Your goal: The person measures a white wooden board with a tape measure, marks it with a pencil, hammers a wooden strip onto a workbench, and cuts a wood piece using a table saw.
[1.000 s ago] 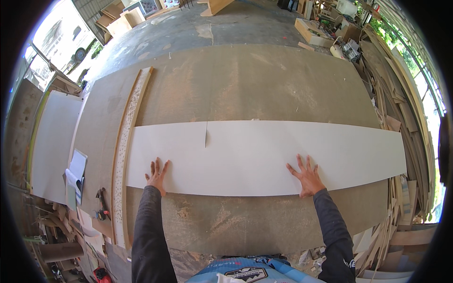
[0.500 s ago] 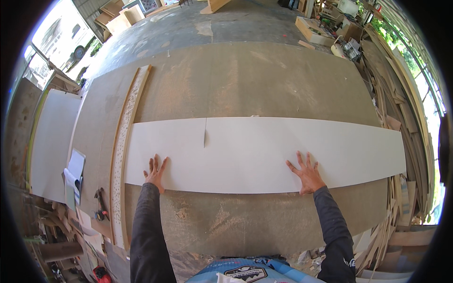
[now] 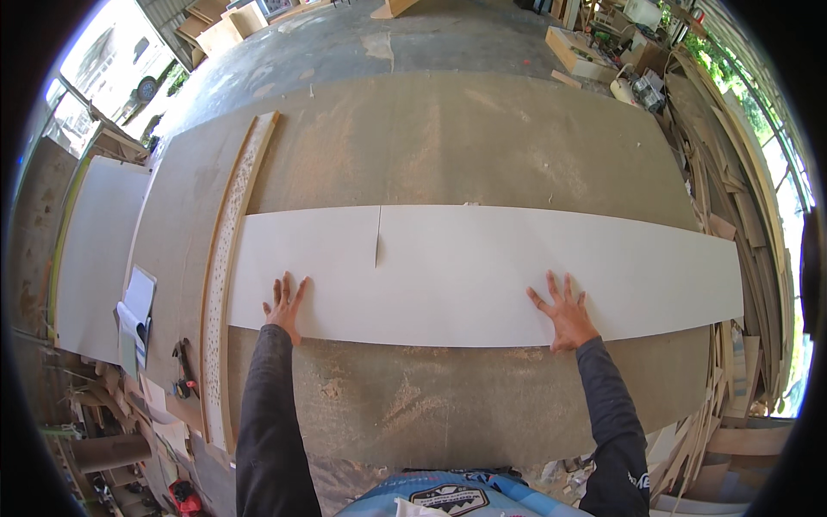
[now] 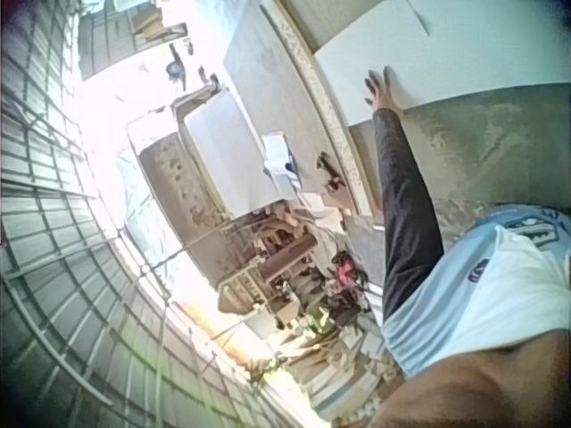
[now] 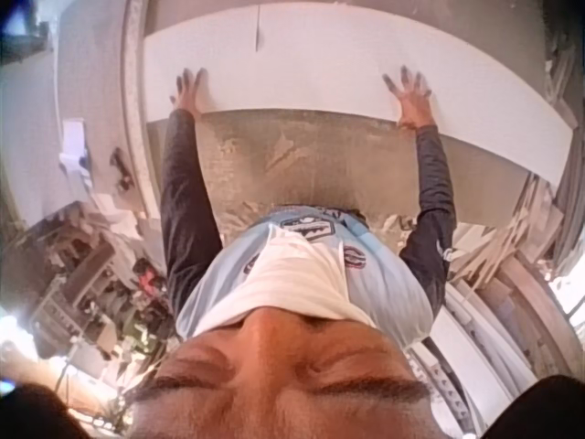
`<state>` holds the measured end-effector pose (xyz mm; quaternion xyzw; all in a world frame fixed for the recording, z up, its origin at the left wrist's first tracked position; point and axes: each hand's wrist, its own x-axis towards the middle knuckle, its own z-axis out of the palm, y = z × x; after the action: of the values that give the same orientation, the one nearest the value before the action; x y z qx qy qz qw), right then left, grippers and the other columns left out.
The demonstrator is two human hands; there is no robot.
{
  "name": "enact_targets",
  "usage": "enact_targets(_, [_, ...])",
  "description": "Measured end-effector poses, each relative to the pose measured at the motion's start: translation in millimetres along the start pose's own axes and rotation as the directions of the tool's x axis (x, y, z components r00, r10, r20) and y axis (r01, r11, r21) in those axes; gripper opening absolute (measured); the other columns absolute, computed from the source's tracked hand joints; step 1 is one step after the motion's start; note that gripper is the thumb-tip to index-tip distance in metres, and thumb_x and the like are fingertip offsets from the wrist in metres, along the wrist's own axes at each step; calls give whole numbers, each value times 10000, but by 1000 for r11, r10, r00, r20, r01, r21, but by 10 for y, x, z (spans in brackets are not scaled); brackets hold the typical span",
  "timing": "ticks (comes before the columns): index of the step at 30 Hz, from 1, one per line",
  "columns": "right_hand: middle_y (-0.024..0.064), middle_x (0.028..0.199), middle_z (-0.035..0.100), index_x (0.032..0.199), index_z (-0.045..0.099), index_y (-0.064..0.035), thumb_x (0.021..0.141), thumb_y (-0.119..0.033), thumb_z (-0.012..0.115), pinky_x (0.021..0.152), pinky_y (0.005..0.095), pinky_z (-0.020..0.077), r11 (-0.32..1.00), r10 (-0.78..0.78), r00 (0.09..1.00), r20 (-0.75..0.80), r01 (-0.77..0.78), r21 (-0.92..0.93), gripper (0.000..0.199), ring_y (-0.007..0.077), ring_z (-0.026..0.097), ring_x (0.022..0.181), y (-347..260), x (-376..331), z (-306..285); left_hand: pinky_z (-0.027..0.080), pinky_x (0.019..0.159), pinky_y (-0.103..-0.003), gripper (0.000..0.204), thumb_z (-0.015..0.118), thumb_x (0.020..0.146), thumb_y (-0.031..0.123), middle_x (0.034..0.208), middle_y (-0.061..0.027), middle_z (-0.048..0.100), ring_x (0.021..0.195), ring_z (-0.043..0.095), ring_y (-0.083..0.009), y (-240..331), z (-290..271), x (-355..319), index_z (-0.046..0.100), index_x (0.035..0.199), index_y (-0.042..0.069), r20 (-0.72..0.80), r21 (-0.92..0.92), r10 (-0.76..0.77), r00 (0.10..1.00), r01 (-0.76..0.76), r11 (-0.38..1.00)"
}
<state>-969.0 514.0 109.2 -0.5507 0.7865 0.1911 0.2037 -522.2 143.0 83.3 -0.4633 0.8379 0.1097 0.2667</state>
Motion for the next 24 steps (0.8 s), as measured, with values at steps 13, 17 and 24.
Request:
enact_targets(13, [137,1659,-50,1572,125,-412,371,-267,996,1024,776,335,1000,7,1000,6,-7,11,1491,527,69,1473,57,123,-59,186,1118,-721,1511,835,429,-36,1658,-104,-150,1530,-57,-359,-25,-8,180,-40,1570,428,-10,-6,-7,1000,7,1000])
enact_targets(17, [137,1658,-46,1572,124,-412,372,-264,995,1019,777,341,1000,8,1000,5,-8,5,1490,527,72,1472,71,152,-85,181,1119,-721,1516,834,424,-43,1658,-103,-153,1531,-59,-355,7,-65,201,-39,1570,429,0,-11,-16,1000,16,1000])
enact_targets(24, [133,1659,-50,1571,117,-416,353,-278,999,1019,778,342,1000,5,1000,2,-5,9,1510,530,71,1471,107,222,-96,167,1110,-736,1525,823,412,-68,1660,-96,-153,1530,-64,-359,-14,-60,282,-34,1569,436,-20,-25,-8,1000,8,1000])
